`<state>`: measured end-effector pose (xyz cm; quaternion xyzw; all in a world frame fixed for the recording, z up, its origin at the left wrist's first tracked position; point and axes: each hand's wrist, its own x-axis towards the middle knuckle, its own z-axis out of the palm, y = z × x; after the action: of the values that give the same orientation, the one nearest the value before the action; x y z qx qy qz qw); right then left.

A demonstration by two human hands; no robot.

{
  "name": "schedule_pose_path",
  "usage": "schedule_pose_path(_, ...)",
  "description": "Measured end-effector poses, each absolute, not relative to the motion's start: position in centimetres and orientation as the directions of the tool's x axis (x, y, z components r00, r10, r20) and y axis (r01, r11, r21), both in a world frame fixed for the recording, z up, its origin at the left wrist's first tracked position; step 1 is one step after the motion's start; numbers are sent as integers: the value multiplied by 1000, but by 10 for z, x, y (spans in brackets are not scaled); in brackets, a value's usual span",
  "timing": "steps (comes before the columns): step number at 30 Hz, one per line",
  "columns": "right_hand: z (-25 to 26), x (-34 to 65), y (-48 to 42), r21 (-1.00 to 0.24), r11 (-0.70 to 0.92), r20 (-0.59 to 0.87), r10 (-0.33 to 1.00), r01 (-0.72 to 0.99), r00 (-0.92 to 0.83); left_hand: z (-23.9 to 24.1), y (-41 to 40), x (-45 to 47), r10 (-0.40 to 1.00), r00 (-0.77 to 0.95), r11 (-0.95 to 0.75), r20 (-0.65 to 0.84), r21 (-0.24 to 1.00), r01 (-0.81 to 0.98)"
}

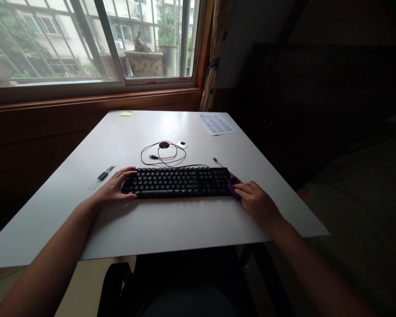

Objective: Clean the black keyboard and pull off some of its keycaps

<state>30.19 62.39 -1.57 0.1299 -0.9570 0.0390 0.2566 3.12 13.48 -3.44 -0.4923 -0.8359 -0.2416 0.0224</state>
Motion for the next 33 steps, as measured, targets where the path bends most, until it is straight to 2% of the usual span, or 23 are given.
schedule_pose_path(5,-7,308,626,-60,986,579,-94,-158,-810,-35,134,31,814,-513,400,272,378,835)
schedule_pose_path(9,-5,287,594,-181,963,604,-52,-200,-796,-34,134,32,810,-518,405,275,377,833)
schedule_pose_path(13,-9,267,571,-289,921,529,-73,-260,-846,-33,135,34,804,-527,409,276,385,827)
schedule_pose_path(17,-14,259,566,-281,929,435,-100,-240,-895,-32,135,35,805,-528,410,272,388,825)
schedule_pose_path(27,-18,254,566,-370,917,403,10,-152,-915,-31,136,36,811,-517,394,275,396,829)
schedule_pose_path(33,-22,251,574,-551,822,373,86,-146,-924,-32,136,35,811,-519,398,268,397,827)
